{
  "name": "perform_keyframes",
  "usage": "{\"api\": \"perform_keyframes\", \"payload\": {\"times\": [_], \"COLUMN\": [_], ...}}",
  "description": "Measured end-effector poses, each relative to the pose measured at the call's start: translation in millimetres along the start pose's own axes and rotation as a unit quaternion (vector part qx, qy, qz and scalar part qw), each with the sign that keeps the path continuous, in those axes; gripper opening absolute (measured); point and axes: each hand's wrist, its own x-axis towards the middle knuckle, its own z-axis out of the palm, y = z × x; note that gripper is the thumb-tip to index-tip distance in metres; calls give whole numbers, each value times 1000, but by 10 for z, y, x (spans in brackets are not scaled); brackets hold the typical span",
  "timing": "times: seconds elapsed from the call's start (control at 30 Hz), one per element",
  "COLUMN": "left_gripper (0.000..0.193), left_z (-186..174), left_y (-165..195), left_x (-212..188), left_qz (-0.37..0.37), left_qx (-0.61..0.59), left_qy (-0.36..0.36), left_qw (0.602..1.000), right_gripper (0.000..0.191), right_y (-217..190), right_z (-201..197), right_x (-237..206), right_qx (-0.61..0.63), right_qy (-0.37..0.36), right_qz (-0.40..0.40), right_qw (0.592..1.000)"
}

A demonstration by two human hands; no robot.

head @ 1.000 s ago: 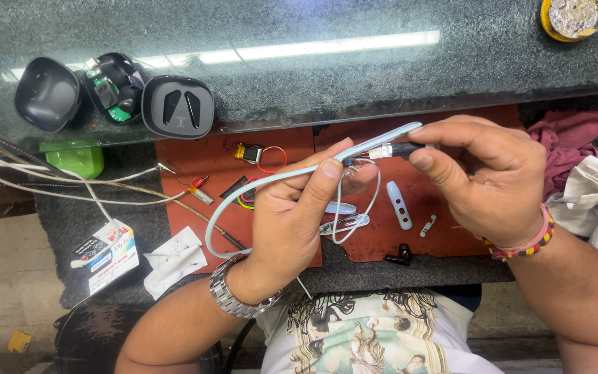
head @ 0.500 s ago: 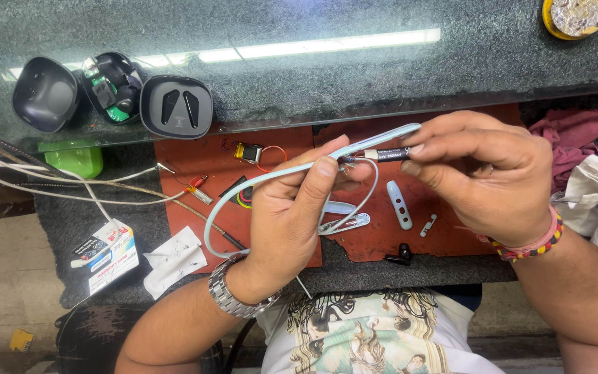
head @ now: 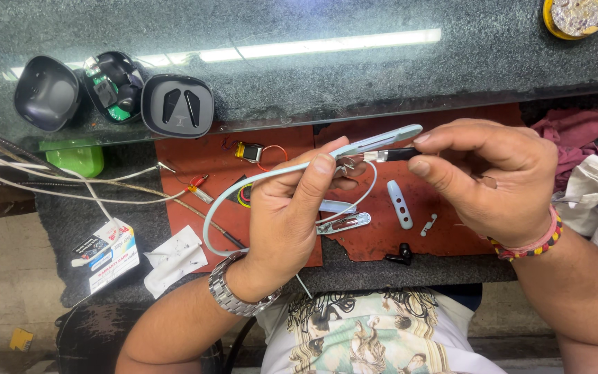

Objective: The person disassembles a light blue neckband headphone, removes the battery and internal components, and uses a soldering iron to work on the battery terminals. The person then reassembles the headphone casing.

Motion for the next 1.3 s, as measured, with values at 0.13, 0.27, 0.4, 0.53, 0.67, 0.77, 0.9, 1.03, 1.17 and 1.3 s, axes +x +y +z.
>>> {"api": "perform_keyframes", "payload": {"times": [0.13, 0.27, 0.4, 0.53, 0.67, 0.77, 0.9, 1.03, 1.17, 1.3], "left_gripper": [46, 46, 47, 46, 45, 45, 44, 42, 40, 34], "left_z": [-1, 1, 6, 11, 13, 18, 11, -16, -34, -44], "left_y": [20, 40, 46, 45, 51, 53, 40, 17, 1, 9], "left_x": [4, 11, 24, 40, 59, 64, 66, 72, 84, 90], "left_qz": [-3, -10, -9, -19, -31, -36, -48, -39, -50, -76], "left_qx": [11, 12, 16, 13, 11, 15, 12, 14, 12, -13], "left_qy": [-5, -3, 1, 17, 32, 37, 42, 40, 43, 24], "left_qw": [1000, 1000, 1000, 1000, 999, 999, 998, 998, 998, 997], "right_gripper": [18, 16, 18, 20, 19, 18, 18, 20, 20, 20], "right_y": [75, 125, 137, 139, 124, 96, 73, 78, 54, 6], "right_z": [-14, -12, -13, -27, -18, -15, -16, -13, -8, 9], "right_x": [-55, -90, -103, -78, -45, -38, -53, -58, -25, 34], "right_qx": [20, 45, 60, 79, 96, 93, 41, -16, -44, -29], "right_qy": [-10, -11, -14, -28, -46, -48, -37, -19, -11, 7], "right_qz": [-18, -5, 19, 47, 56, 54, -5, -28, -31, -18], "right_qw": [1000, 999, 998, 995, 993, 993, 998, 999, 998, 999]}}
